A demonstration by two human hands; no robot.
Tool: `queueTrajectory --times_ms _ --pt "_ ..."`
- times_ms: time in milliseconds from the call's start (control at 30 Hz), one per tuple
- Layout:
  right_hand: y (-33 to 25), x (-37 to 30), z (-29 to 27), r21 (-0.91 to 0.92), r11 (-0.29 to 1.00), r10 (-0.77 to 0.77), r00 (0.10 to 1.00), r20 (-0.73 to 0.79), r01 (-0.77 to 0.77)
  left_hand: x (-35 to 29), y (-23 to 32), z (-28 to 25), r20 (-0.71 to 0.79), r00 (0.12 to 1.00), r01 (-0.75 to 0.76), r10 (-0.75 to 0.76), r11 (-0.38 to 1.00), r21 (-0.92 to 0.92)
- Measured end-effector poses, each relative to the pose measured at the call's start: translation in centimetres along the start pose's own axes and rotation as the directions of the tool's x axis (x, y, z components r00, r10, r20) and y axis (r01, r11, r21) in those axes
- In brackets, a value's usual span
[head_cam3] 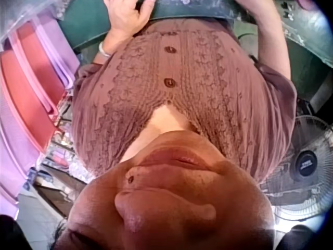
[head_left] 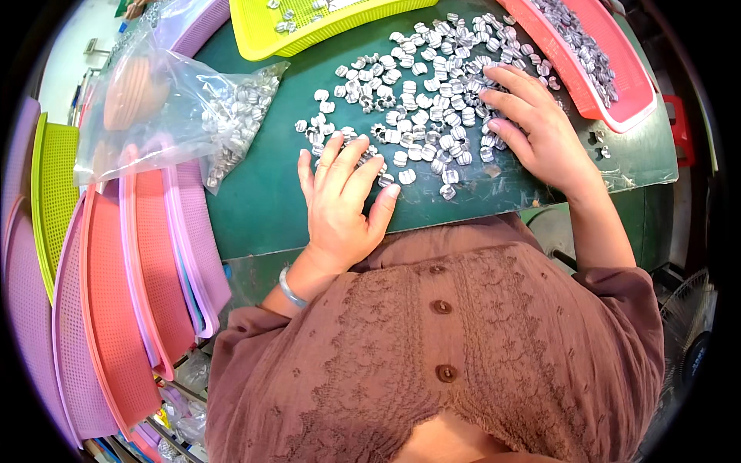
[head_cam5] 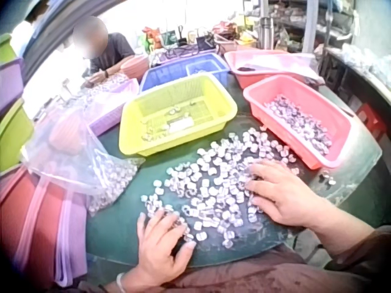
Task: The person assembles small silver metal components by hand on a green work surface, picking them from a pile and fitting them together.
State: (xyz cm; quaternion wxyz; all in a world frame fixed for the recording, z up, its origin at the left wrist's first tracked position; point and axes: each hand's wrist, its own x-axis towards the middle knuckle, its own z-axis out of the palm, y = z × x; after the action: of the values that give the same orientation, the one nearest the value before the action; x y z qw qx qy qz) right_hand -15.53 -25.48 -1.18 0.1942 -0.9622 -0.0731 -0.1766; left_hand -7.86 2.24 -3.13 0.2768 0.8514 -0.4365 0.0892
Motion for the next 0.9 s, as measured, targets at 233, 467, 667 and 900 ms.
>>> queueTrajectory --times_ms 233,467,667,900 --pt "-1.2 0.9 0.7 0.032 0.994 -0.099 0.994 -0.043 0.1 0.0 -0.1 0.3 -0.026 1.0 -0.011 0.011 1.0 0.0" --pt "-1.6 5.0 3.1 -0.013 0.995 -0.103 0.994 -0.04 0.103 -0.2 -0.1 0.3 -0.055 0.998 -0.022 0.022 1.0 0.002" --pt "-2.4 6.4 3.9 -0.1 0.992 -0.071 0.996 0.062 0.077 -0.4 -0.3 0.4 -0.095 0.995 -0.037 0.036 0.999 -0.007" --pt "-1.5 6.1 4.0 0.035 0.992 -0.118 0.991 -0.06 0.12 -0.3 0.0 0.2 -0.091 0.996 -0.012 0.011 1.0 -0.014"
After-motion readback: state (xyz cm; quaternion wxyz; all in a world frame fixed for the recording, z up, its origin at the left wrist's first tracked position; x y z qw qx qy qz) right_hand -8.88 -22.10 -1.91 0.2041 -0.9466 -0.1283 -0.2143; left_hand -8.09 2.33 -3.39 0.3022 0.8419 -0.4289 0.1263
